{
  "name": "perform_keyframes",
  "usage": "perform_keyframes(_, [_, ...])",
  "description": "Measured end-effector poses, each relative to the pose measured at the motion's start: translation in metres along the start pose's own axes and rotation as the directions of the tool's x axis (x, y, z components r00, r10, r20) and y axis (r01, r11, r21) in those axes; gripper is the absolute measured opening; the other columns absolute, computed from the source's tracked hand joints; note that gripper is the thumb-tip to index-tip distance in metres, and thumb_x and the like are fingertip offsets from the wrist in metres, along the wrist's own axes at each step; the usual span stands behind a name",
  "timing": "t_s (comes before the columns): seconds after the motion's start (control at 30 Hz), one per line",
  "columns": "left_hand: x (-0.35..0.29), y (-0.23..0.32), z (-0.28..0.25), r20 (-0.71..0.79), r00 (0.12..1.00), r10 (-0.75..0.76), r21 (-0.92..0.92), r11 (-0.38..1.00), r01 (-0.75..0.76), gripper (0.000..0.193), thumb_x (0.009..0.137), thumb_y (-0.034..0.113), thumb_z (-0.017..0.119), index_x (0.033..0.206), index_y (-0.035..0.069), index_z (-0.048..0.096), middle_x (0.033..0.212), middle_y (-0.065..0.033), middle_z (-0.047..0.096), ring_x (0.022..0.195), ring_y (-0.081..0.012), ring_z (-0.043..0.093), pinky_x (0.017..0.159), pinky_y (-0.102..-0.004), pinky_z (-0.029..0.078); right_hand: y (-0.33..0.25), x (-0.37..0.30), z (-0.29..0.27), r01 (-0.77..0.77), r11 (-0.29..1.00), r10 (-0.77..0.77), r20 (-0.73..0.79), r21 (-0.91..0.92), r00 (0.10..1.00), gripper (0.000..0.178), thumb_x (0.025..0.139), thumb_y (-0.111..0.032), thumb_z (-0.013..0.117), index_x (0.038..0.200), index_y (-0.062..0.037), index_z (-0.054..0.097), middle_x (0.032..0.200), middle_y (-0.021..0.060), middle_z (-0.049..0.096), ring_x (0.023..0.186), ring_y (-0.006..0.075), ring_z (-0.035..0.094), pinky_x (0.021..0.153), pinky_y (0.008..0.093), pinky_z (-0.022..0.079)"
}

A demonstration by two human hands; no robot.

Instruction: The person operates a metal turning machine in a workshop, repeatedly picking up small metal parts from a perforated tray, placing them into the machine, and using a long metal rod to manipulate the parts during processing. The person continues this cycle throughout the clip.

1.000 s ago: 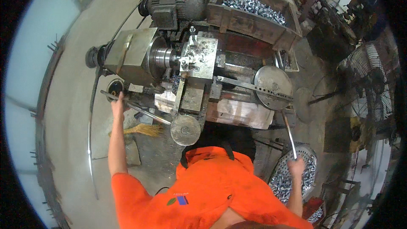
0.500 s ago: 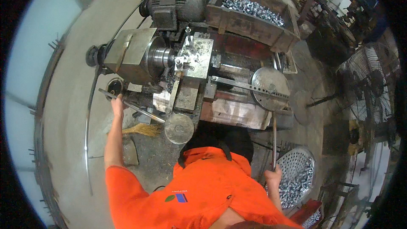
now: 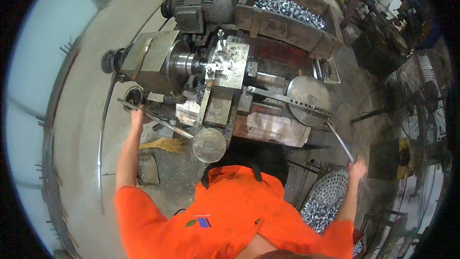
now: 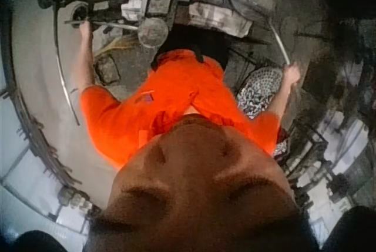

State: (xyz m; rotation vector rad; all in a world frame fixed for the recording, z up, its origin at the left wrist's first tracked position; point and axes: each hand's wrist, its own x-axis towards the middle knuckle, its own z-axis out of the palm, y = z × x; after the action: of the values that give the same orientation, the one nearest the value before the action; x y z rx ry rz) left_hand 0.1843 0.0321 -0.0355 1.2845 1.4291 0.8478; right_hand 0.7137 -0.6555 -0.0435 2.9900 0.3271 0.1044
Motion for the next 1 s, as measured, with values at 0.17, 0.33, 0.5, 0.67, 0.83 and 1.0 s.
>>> perform_keyframes(0.17, [0.007,-0.017,-0.025,0.097,0.992,-0.081,-0.081,0.993,0.089,0.044,0.086,0.037,0.054,0.107,-0.002,0.051,0.084,-0.0181,0.062,0.067,-0.025,0.062,0.057,-0.0362,0.053,-0.053,0.032,-0.009,-0.099,0.994,0.106,-0.252,0.038,0.962,0.07,0.062,-0.032,0.068,0.123,-0.0057,0.048,0.11,0.0161,0.055,0.107,0.0351,0.048,0.097,0.0466,0.033])
perform_keyframes(0.33, [0.051,-0.132,-0.065,0.133,0.983,0.128,0.515,0.838,-0.179,0.054,0.08,0.043,0.061,0.11,-0.001,0.055,0.093,-0.0191,0.064,0.087,-0.0313,0.062,0.08,-0.0403,0.046,-0.089,0.003,0.002,0.084,0.994,-0.047,-0.416,0.07,0.908,0.071,0.059,-0.028,0.064,0.124,-0.0042,0.046,0.113,0.0163,0.052,0.105,0.0343,0.047,0.101,0.0447,0.03])
perform_keyframes(0.5, [-0.011,-0.078,0.003,0.399,0.915,0.065,0.896,0.186,-0.404,0.039,0.081,0.041,0.058,0.093,0.004,0.063,0.092,-0.0201,0.064,0.086,-0.0364,0.061,0.074,-0.0437,0.049,-0.079,-0.007,0.0,0.119,0.991,-0.08,-0.441,0.061,0.894,0.067,0.059,-0.028,0.063,0.12,-0.0032,0.048,0.11,0.0163,0.053,0.104,0.0339,0.048,0.102,0.0449,0.03])
perform_keyframes(0.67, [-0.023,-0.147,0.048,-0.157,0.975,0.157,0.841,0.539,0.049,0.038,0.081,0.042,0.053,0.082,0.006,0.064,0.084,-0.0199,0.064,0.081,-0.0382,0.062,0.073,-0.0441,0.05,-0.089,-0.007,-0.007,0.044,0.998,-0.018,-0.456,0.048,0.89,0.055,0.059,-0.027,0.061,0.107,-0.0017,0.053,0.097,0.0174,0.055,0.098,0.0349,0.051,0.1,0.046,0.031])
perform_keyframes(0.83, [0.009,-0.176,0.008,0.315,0.948,0.037,0.915,0.253,-0.314,0.047,0.081,0.048,0.05,0.101,0.006,0.057,0.094,-0.0186,0.063,0.09,-0.0356,0.061,0.074,-0.0464,0.049,-0.086,-0.011,-0.003,0.07,0.997,-0.042,-0.455,0.045,0.89,0.053,0.056,-0.025,0.062,0.103,-0.0026,0.053,0.092,0.0175,0.055,0.095,0.0371,0.051,0.099,0.046,0.032])
perform_keyframes(1.0, [0.009,-0.169,0.007,0.288,0.958,0.0,0.943,0.176,-0.284,0.035,0.078,0.032,0.059,0.1,0.004,0.057,0.097,-0.0177,0.064,0.089,-0.0335,0.063,0.074,-0.0451,0.05,-0.074,0.018,-0.026,0.092,0.961,-0.079,-0.061,0.259,0.995,0.05,0.06,-0.022,0.063,0.103,0.0015,0.059,0.095,0.0201,0.061,0.088,0.0353,0.057,0.083,0.0396,0.045])
